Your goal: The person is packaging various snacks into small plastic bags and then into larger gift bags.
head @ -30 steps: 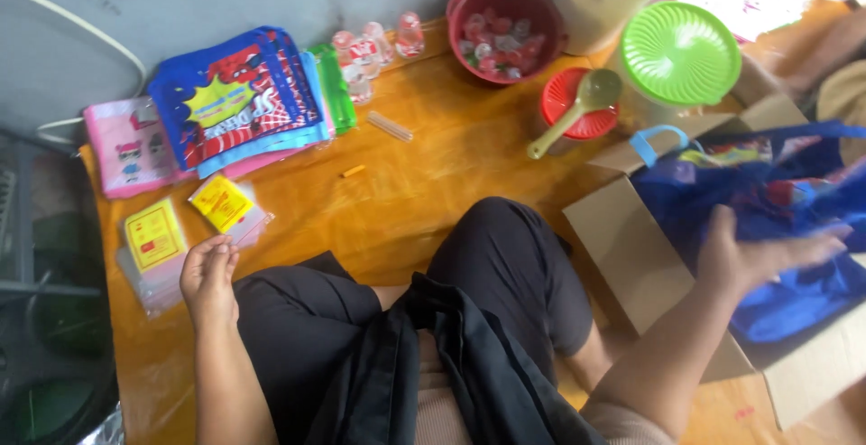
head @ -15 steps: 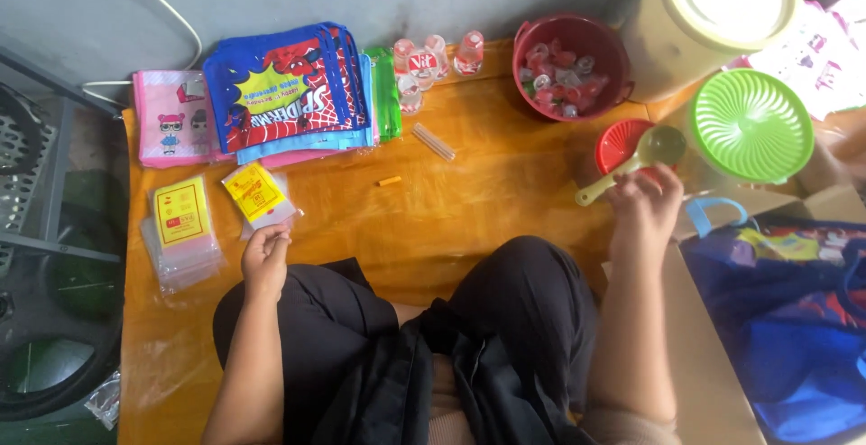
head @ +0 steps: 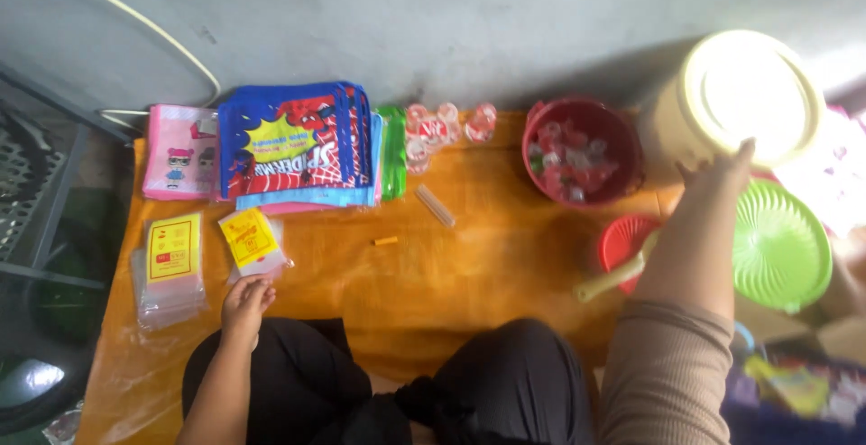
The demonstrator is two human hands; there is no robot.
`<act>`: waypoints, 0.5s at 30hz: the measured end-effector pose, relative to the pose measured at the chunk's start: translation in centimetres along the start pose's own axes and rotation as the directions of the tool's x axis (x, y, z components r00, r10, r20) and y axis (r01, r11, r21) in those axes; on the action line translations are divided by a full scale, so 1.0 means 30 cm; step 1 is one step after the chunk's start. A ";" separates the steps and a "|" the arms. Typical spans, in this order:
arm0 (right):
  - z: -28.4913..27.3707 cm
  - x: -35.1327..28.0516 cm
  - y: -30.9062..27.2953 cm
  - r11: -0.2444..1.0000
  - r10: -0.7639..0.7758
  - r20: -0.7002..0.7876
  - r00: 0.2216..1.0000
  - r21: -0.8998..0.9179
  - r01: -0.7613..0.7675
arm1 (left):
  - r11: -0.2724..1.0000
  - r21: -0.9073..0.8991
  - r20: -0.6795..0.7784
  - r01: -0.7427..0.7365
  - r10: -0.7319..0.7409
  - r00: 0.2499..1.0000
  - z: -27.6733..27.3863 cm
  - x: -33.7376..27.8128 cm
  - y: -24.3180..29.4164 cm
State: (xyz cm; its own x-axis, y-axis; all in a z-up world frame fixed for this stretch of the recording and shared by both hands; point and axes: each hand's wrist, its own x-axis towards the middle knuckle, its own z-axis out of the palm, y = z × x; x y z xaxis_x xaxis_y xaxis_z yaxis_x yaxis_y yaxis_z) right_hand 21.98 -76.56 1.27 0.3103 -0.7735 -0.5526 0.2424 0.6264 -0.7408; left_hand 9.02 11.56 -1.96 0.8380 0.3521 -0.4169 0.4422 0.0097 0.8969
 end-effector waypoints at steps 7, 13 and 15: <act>0.076 -0.302 -0.030 0.998 -0.061 -0.083 0.995 -0.034 0.059 | 1.000 0.018 0.015 0.017 -0.017 1.000 0.021 0.057 -0.070; -0.008 -0.364 -0.055 0.968 -0.252 -0.059 0.966 -0.001 0.252 | 0.988 0.153 0.066 0.004 -0.014 0.998 0.055 0.037 -0.015; -0.057 -0.450 -0.088 0.931 -0.364 0.135 0.921 0.059 0.360 | 0.987 0.159 0.050 0.000 -0.008 0.999 0.054 0.019 -0.012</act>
